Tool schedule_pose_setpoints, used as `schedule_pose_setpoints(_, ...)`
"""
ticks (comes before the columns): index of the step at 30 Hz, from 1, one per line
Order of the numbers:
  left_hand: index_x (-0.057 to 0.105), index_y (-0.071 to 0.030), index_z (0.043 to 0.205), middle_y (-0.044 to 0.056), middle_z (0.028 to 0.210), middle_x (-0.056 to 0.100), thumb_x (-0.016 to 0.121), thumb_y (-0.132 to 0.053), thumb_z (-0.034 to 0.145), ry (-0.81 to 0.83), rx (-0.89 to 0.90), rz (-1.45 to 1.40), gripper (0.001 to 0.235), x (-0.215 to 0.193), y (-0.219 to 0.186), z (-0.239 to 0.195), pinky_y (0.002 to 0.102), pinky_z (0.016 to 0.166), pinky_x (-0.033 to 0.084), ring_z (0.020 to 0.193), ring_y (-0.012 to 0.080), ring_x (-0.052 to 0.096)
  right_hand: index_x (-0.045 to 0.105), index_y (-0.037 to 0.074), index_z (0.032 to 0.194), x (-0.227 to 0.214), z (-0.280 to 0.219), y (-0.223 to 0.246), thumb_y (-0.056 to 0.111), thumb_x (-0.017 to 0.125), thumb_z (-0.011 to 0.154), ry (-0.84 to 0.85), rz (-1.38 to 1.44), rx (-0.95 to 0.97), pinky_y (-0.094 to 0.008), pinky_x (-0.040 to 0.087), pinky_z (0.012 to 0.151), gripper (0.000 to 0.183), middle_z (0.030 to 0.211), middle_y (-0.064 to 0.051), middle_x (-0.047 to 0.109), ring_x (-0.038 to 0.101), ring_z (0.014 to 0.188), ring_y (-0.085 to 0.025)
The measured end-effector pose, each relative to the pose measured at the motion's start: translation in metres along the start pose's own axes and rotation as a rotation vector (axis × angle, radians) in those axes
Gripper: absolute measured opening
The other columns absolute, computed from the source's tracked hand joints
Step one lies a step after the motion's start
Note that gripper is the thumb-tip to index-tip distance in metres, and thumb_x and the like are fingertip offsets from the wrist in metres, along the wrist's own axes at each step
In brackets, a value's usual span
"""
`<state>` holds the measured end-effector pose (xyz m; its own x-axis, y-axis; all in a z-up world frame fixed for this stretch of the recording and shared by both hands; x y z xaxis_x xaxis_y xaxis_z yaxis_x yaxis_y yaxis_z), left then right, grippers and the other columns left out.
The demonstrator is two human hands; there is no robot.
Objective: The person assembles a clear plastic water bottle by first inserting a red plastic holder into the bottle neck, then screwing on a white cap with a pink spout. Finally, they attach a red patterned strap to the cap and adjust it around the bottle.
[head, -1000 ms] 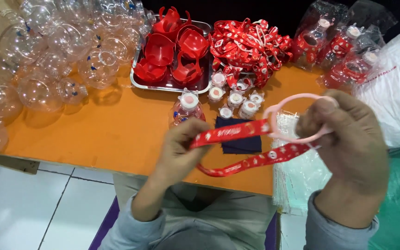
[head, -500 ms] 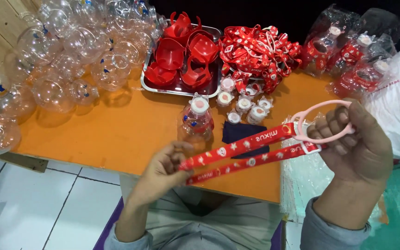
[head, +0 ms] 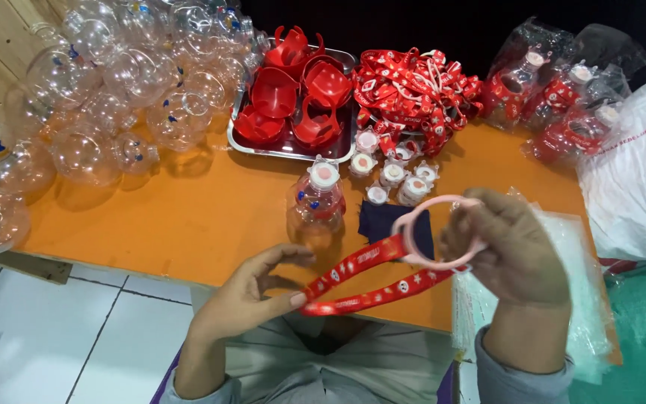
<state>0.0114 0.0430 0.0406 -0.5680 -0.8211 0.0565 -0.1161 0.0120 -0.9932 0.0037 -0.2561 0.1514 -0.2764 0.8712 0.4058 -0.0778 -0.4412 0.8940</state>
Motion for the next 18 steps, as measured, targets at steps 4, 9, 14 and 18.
schedule_pose_setpoints(4,0.053,-0.010,0.140,0.008,0.147,0.059,0.066,-0.039,0.095,-0.021,0.373,0.071,0.055,0.024,-0.058,0.006,0.041,0.113,0.046,0.139,0.0227,0.056,0.063,0.003,0.090,0.034,0.014,-0.021,0.023,0.061,0.104,0.151,-0.196,0.127,-0.028,0.047,0.053,0.024,0.069,-0.007,0.061,0.055,0.058,-0.014)
schedule_pose_setpoints(9,0.069,0.000,0.120,0.018,0.104,0.073,0.051,-0.029,0.106,0.118,0.498,-0.271,0.037,0.052,-0.053,0.039,0.043,0.096,0.054,0.105,0.0262,0.069,0.071,-0.008,0.090,0.055,0.027,-0.038,0.019,0.067,0.097,0.116,-0.317,0.076,-0.022,0.042,0.039,0.028,0.049,-0.010,0.053,0.046,0.042,-0.009)
schedule_pose_setpoints(14,0.070,-0.001,0.095,0.002,0.057,0.053,0.058,-0.019,0.105,-0.015,0.401,-0.343,0.024,0.030,-0.037,0.053,0.021,0.049,0.044,0.049,0.0078,0.050,0.073,-0.010,0.096,0.025,0.033,-0.043,0.022,0.054,0.104,0.093,-0.360,0.104,-0.021,0.040,0.040,0.038,0.051,-0.007,0.051,0.045,0.043,-0.009)
schedule_pose_setpoints(18,0.068,-0.002,0.083,-0.002,0.052,0.048,0.061,-0.020,0.103,-0.112,0.366,-0.252,0.028,0.014,-0.059,0.050,0.016,0.043,0.031,0.046,0.0026,0.039,0.075,-0.008,0.105,0.016,0.036,-0.049,0.023,0.046,0.107,0.093,-0.369,0.150,-0.021,0.041,0.040,0.043,0.053,-0.009,0.056,0.050,0.046,-0.011)
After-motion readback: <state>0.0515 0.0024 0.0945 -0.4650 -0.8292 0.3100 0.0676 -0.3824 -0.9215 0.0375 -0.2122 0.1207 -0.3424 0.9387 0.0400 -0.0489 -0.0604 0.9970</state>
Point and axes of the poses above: each hand's wrist, its own z-axis towards the middle knuckle, its own x-axis out of the palm, y = z × x, the point moved 5 cm from there along z, towards the middle knuckle
